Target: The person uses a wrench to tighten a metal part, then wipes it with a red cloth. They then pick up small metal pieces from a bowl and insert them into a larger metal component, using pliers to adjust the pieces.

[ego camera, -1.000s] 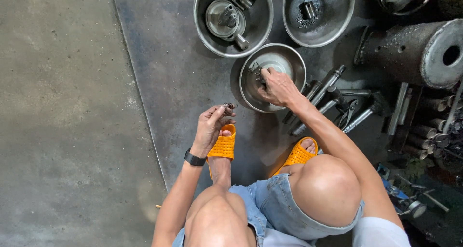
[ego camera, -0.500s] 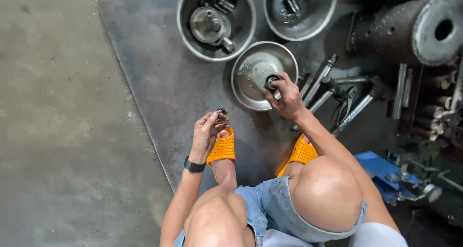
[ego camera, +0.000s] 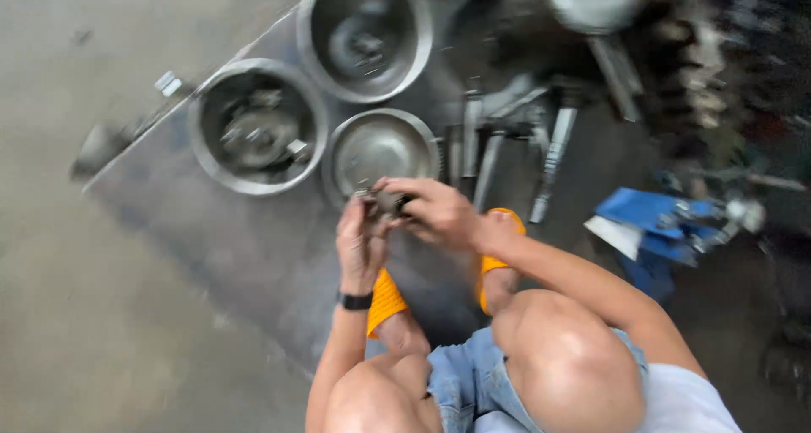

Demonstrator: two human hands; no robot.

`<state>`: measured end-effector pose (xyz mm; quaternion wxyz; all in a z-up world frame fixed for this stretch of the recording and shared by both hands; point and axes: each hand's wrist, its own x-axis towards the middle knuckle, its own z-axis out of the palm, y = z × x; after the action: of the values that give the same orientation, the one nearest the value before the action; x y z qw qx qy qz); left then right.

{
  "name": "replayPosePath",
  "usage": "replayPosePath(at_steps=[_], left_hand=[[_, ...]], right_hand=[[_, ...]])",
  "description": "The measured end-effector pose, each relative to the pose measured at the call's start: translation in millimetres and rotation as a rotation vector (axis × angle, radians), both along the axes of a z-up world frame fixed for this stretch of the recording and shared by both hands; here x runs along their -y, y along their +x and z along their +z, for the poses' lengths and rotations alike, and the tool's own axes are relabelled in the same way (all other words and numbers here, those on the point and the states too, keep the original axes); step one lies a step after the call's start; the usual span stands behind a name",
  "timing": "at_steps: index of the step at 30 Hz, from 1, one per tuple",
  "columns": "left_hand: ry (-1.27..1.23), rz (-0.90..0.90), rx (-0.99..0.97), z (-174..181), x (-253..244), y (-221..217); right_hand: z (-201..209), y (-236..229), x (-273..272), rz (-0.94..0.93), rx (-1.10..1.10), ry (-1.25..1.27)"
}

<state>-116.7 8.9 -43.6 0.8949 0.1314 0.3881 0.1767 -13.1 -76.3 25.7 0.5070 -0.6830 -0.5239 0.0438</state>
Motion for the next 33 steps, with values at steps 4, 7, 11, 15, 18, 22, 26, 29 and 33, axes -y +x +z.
replayPosePath(at_steps=[4, 7, 11, 15, 18, 22, 26, 29, 33], left_hand=[[0.169, -0.214, -0.045, 30, 11, 33], [0.142, -0.306, 0.063, 32, 28, 45], [0.173, -0.436, 0.086, 35, 45, 59], [0.271, -0.489, -0.02, 28, 41, 51], [0.31, -0.435, -0.113, 25, 33, 32], [0.325, -0.383, -0.299, 17, 26, 7], [0.34, -0.312, -0.33, -16, 12, -33], [0.338, -0.285, -0.377, -13, 15, -38], [0.262, -0.203, -0.6, 37, 30, -5]], right_hand=[[-9, 15, 46, -0.087, 0.075, -0.301], [-2, 23, 83, -0.148, 0.102, -0.178], [0, 58, 157, -0.276, -0.053, -0.244], [18, 130, 237, -0.484, 0.024, -0.435], [10, 194, 287, -0.674, 0.119, -0.439], [-43, 261, 341, -0.838, 0.154, -0.472], [-71, 291, 357, -0.934, 0.215, -0.733], [-82, 305, 361, -0.889, 0.297, -0.774], [-104, 320, 364, -0.799, 0.573, -0.638]])
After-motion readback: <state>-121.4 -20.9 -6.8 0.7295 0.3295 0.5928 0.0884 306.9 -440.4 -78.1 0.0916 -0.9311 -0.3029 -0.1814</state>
